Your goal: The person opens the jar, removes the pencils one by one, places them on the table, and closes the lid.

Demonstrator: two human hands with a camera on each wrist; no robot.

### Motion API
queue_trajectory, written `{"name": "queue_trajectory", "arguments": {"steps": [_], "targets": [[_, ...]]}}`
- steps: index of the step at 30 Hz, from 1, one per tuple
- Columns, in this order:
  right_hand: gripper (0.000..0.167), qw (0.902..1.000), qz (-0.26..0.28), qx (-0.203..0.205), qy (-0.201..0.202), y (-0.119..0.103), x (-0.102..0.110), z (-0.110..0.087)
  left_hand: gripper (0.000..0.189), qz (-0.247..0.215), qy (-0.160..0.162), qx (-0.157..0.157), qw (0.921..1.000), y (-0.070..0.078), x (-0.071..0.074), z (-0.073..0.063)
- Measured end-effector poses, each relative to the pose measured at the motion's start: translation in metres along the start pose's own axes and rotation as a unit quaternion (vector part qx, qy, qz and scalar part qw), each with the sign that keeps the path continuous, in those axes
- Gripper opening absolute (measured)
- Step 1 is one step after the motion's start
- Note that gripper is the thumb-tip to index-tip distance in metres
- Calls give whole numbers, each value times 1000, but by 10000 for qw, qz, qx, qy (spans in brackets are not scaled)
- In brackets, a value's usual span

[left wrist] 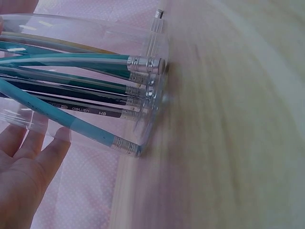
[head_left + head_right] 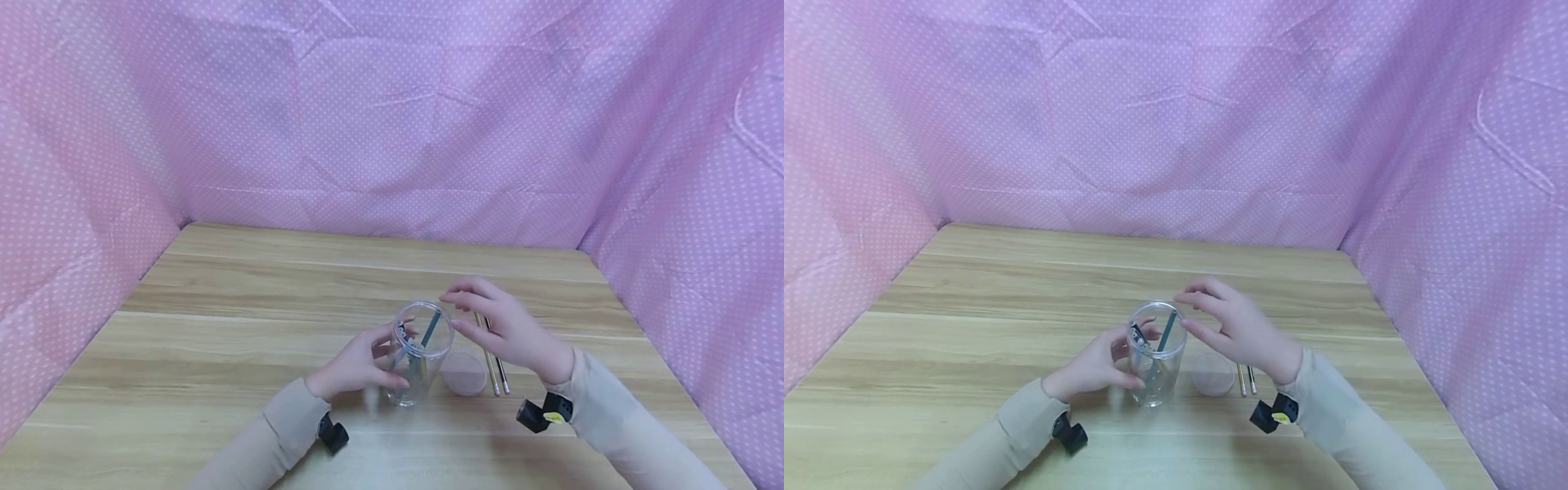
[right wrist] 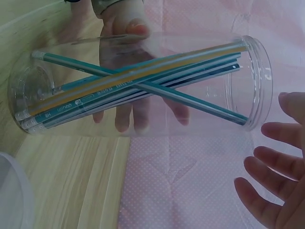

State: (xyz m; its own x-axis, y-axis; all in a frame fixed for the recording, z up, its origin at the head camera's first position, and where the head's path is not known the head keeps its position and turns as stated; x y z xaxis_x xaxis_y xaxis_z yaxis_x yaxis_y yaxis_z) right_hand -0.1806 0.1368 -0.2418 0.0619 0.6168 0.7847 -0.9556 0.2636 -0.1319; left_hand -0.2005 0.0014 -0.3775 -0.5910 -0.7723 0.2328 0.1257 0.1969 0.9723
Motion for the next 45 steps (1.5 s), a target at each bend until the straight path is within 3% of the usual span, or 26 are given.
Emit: {"name": "queue_trajectory", "arguments": {"steps": [13, 22, 27, 37, 45], "targets": [[42, 9991, -167, 242, -311, -10, -6, 3, 88, -44, -70, 106, 9999, -2, 2, 0], [38, 9986, -101, 276, -437, -13, -10, 2, 87, 3, -48, -13, 10000, -1, 1, 0], [38, 9982, -141, 347, -466, -18, -10, 7, 83, 52, -15, 71, 10000, -1, 1, -1], [30, 9971, 199, 548, -491, -27, -18, 19, 81, -87, -50, 220, 9997, -3, 0, -1], [32, 9936, 428, 655, -810, -29, -26, 28, 83, -51, -35, 128, 9999, -3, 0, -2]]}}
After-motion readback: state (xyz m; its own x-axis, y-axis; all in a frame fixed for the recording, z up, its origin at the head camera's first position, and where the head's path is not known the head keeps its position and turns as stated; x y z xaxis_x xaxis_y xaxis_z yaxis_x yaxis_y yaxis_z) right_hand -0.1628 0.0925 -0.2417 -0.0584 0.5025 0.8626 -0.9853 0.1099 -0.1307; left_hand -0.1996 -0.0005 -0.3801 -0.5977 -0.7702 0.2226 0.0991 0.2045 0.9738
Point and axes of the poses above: each hand's wrist, its own z-axis towards the middle knuckle, its own x-axis out of the back of the hand, y = z × x, the point moved 9 cm from there along z, towards the middle knuckle, and after that the axes turned 13 degrees about x, right-handed, at the moved point
